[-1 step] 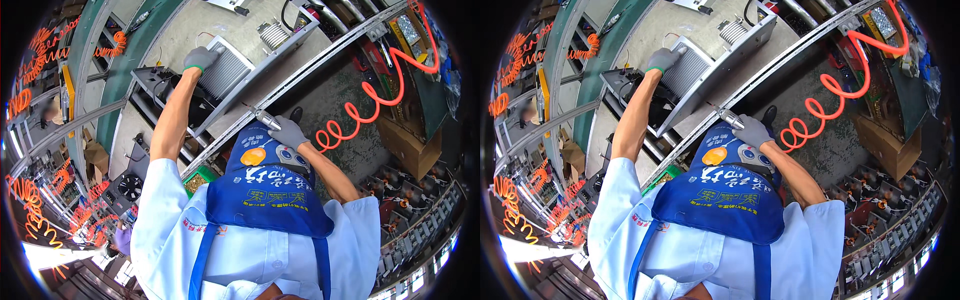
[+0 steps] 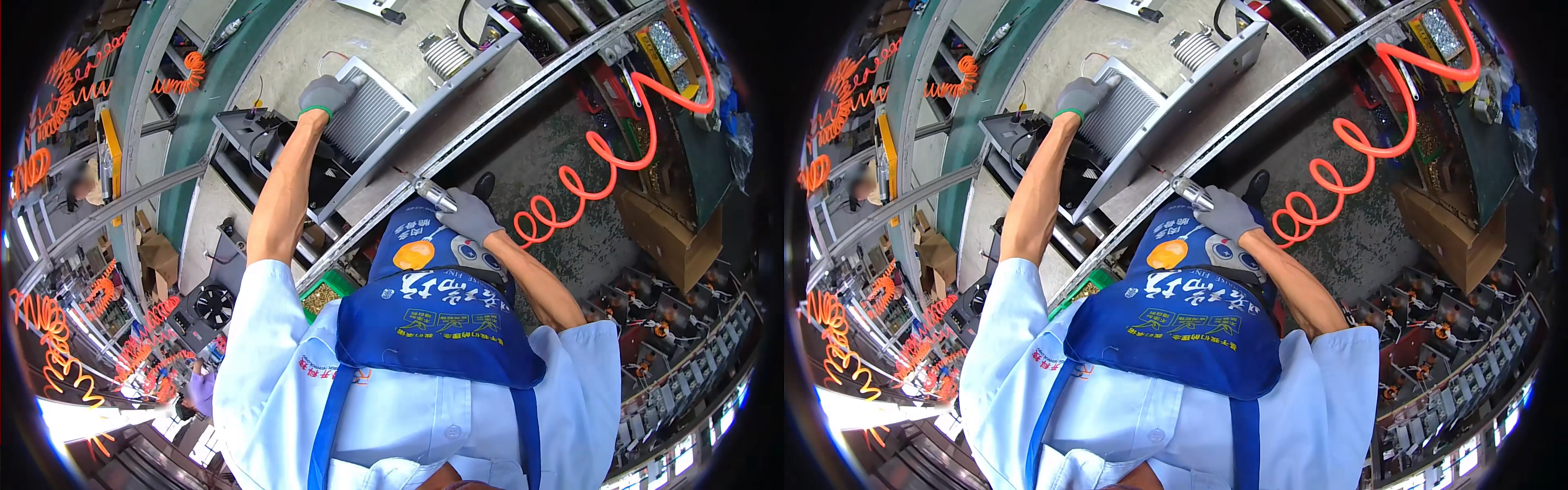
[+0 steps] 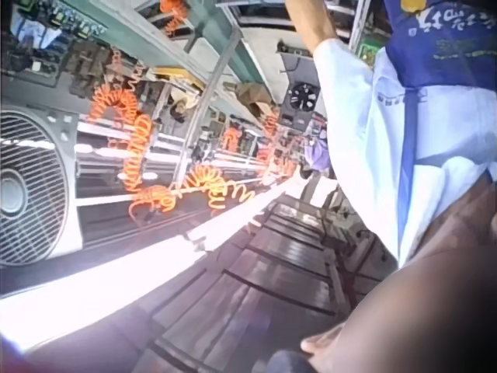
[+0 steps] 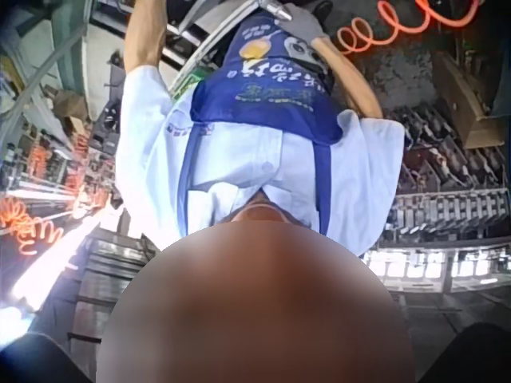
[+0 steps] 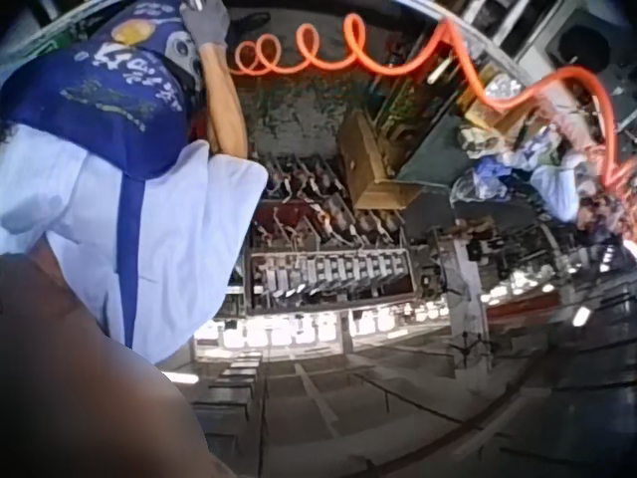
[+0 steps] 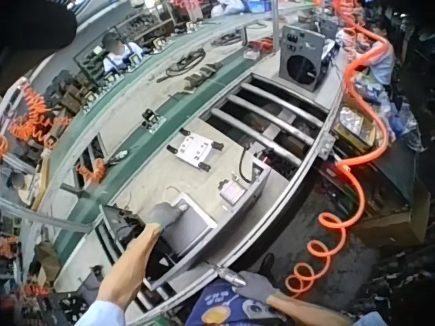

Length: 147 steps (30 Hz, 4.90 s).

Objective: Assembling electrical components onto a metal base using a pneumatic screwdriver.

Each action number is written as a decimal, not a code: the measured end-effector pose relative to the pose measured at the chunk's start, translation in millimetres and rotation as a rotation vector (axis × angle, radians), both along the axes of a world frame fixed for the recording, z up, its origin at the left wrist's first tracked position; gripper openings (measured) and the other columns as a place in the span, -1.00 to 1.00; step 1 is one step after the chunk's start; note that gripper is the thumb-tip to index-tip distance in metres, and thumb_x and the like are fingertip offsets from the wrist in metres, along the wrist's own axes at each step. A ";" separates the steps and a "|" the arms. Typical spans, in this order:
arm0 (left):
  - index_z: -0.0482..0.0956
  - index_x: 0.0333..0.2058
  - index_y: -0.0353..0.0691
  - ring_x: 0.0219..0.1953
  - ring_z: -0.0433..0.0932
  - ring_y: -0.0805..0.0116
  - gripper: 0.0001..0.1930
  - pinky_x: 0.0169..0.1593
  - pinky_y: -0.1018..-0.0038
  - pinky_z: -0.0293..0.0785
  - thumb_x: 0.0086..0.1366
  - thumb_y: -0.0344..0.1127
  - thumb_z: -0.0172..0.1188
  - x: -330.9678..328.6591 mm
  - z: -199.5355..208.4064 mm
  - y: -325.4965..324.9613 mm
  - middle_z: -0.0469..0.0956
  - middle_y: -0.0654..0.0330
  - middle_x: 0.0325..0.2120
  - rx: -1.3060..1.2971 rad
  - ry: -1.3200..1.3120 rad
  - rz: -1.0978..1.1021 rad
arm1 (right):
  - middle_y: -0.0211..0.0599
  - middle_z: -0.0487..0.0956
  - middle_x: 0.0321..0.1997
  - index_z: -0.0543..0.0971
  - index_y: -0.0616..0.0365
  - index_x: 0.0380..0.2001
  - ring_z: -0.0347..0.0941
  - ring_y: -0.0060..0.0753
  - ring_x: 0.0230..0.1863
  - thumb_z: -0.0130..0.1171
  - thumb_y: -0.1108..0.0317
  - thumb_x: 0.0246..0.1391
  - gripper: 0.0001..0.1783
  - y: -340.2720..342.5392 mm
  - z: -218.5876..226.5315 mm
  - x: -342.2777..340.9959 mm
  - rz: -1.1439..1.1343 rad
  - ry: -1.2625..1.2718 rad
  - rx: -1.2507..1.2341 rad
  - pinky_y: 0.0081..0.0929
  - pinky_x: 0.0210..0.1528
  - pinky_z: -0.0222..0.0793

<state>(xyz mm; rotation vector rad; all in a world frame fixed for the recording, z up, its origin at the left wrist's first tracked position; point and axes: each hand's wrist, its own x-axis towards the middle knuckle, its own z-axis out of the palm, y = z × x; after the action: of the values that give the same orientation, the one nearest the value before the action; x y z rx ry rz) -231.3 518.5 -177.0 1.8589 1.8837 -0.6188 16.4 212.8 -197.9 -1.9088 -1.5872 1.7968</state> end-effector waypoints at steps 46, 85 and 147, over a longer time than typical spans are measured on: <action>0.69 -0.14 -0.18 -0.07 0.63 0.16 -0.14 -0.03 0.30 0.46 0.13 0.57 -0.09 -16.2 -73.2 42.2 0.66 0.08 -0.13 -0.099 -0.191 0.381 | -0.17 0.66 -0.32 0.57 0.22 -0.17 0.57 -0.48 -0.28 0.40 0.19 -0.01 -0.59 -36.3 -36.7 -44.2 -0.262 0.127 -0.169 -0.42 -0.20 0.44; 0.48 0.09 -0.04 0.06 0.50 -0.22 -0.40 0.14 0.08 0.36 0.32 0.22 -0.23 -20.6 -79.2 32.5 0.53 -0.26 -0.03 0.166 -0.043 -0.192 | 0.10 0.62 -0.30 0.60 0.24 -0.32 0.56 0.12 -0.17 0.35 -0.13 -0.12 -0.42 -76.5 -52.3 -81.0 -0.489 0.266 -0.186 -0.16 -0.11 0.43; 0.59 0.06 -0.20 0.11 0.52 0.06 -0.18 0.16 0.19 0.37 0.21 0.45 -0.10 9.9 -72.3 47.7 0.54 -0.01 0.08 -0.086 -0.311 0.110 | -0.26 0.62 -0.38 0.57 0.23 -0.25 0.50 -0.51 -0.36 0.38 0.17 0.00 -0.62 -64.6 -56.9 -59.8 -0.393 0.115 -0.155 -0.46 -0.26 0.40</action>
<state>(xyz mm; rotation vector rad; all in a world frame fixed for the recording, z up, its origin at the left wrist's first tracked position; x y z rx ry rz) -221.5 566.2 -249.2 1.6739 1.7135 -0.3453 -43.4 148.1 -254.8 -1.9661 -0.9766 1.8545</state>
